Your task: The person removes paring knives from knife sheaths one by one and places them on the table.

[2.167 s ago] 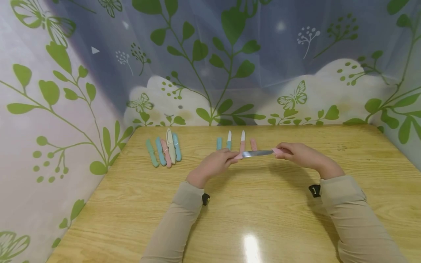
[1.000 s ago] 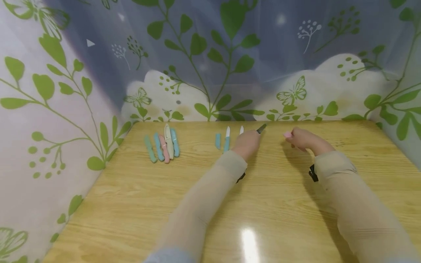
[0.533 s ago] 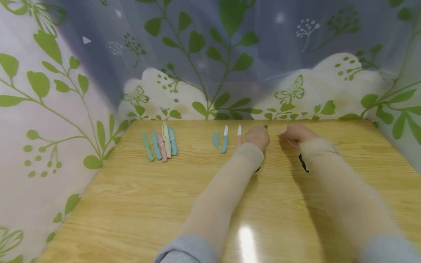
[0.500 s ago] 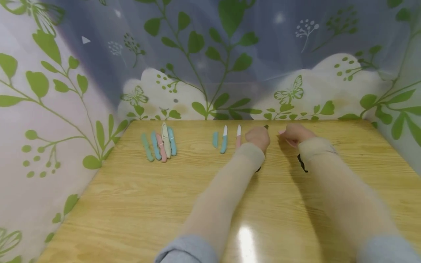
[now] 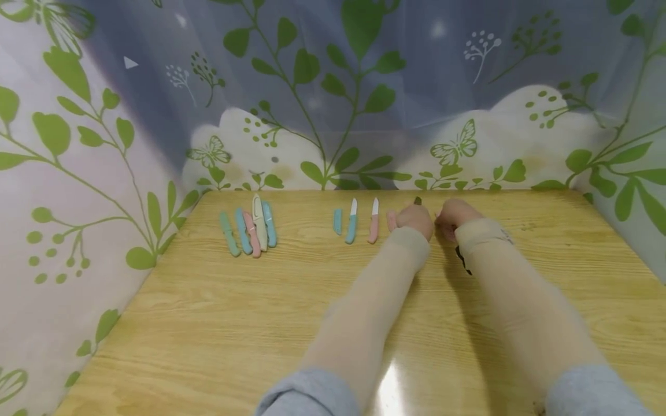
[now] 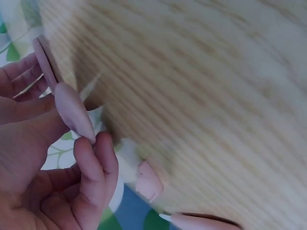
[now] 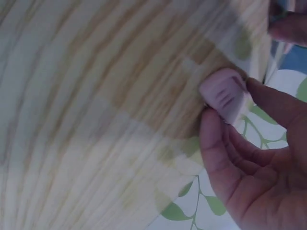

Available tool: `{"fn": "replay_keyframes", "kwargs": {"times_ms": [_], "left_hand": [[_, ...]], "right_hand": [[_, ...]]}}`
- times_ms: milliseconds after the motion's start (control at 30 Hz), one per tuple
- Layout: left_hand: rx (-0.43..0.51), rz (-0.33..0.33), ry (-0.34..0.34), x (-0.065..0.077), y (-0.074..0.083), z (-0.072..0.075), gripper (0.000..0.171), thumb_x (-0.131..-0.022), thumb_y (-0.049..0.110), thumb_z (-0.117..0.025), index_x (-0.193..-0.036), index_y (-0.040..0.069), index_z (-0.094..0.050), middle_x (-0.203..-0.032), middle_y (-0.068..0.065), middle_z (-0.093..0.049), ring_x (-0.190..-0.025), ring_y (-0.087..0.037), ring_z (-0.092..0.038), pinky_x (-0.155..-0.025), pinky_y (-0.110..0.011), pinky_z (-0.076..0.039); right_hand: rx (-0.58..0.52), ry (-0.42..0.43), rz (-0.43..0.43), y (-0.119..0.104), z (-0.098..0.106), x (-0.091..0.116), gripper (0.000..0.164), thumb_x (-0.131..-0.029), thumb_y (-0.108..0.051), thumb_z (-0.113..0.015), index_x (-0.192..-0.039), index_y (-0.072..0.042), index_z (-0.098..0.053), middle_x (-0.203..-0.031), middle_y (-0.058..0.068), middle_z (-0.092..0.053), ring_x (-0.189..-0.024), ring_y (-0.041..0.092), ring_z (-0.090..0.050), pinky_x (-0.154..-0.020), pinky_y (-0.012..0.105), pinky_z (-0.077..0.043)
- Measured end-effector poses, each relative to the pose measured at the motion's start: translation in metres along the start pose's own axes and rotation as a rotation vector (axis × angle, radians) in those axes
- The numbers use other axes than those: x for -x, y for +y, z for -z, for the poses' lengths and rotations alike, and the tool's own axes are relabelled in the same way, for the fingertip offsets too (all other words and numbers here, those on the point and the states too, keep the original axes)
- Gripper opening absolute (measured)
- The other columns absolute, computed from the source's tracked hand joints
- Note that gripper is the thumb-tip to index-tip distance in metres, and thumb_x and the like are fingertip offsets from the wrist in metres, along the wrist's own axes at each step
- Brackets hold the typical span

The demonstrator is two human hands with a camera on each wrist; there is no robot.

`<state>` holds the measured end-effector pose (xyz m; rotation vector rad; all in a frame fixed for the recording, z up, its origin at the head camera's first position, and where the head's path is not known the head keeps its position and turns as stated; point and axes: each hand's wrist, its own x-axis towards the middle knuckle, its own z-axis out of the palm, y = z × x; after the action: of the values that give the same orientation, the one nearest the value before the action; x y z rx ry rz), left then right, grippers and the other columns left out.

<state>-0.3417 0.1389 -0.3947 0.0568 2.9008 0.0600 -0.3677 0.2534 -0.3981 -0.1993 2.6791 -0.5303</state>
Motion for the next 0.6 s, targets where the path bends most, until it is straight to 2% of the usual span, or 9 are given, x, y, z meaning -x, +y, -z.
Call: {"fn": "replay_keyframes", "kwargs": {"times_ms": [167,233,367,433,500,600], "left_hand": [[-0.002,-0.016,0.005,-0.001,-0.002,-0.004,0.026,-0.104,0.027,-0.045,-0.117,0.024,-0.068,-0.108,0.01,-0.069,-0.08,-0.004,-0.061,-0.089,-0.022,-0.047],[-0.001,-0.03,0.008,-0.001,-0.003,-0.006,0.027,-0.104,0.027,-0.045,-0.121,0.025,-0.066,-0.11,0.01,-0.069,-0.082,-0.004,-0.062,-0.09,-0.022,-0.047],[0.006,-0.049,0.013,-0.001,-0.007,-0.008,0.03,-0.105,0.025,-0.043,-0.127,0.024,-0.063,-0.116,0.009,-0.068,-0.094,-0.003,-0.065,-0.081,-0.019,-0.052],[0.01,-0.053,0.017,-0.002,-0.008,-0.009,0.03,-0.105,0.025,-0.043,-0.128,0.024,-0.062,-0.118,0.009,-0.068,-0.099,-0.004,-0.065,-0.088,-0.021,-0.051],[0.002,-0.055,0.025,-0.003,-0.01,-0.01,0.03,-0.105,0.025,-0.043,-0.128,0.025,-0.062,-0.117,0.01,-0.068,-0.101,-0.005,-0.065,-0.1,-0.023,-0.043],[-0.008,-0.066,0.043,-0.004,-0.013,-0.01,0.033,-0.104,0.025,-0.043,-0.134,0.028,-0.057,-0.116,0.011,-0.068,-0.102,-0.005,-0.064,-0.108,-0.029,-0.035]], "right_hand": [[-0.038,-0.005,-0.043,-0.001,0.001,0.0,0.054,-0.1,-0.016,-0.046,-0.052,-0.002,-0.066,-0.044,0.001,-0.054,-0.041,0.012,-0.049,-0.052,0.027,-0.047],[-0.03,0.02,-0.05,-0.001,0.001,0.001,0.047,-0.098,-0.015,-0.052,-0.056,0.0,-0.067,-0.05,0.004,-0.057,-0.045,0.012,-0.05,-0.052,0.026,-0.046],[-0.005,0.059,-0.045,-0.002,-0.001,0.0,0.034,-0.093,-0.015,-0.06,-0.065,0.004,-0.067,-0.063,0.01,-0.061,-0.053,0.014,-0.054,-0.054,0.025,-0.046],[-0.006,0.069,-0.037,-0.002,-0.002,0.0,0.032,-0.091,-0.015,-0.062,-0.067,0.005,-0.066,-0.066,0.011,-0.061,-0.055,0.015,-0.055,-0.054,0.024,-0.046],[-0.016,0.074,-0.027,-0.002,-0.002,-0.001,0.031,-0.091,-0.014,-0.062,-0.066,0.005,-0.065,-0.064,0.01,-0.061,-0.054,0.015,-0.055,-0.054,0.024,-0.046],[-0.039,0.065,-0.02,0.001,-0.002,-0.003,0.035,-0.092,-0.013,-0.061,-0.062,0.005,-0.066,-0.058,0.008,-0.061,-0.05,0.014,-0.055,-0.052,0.025,-0.046]]}}
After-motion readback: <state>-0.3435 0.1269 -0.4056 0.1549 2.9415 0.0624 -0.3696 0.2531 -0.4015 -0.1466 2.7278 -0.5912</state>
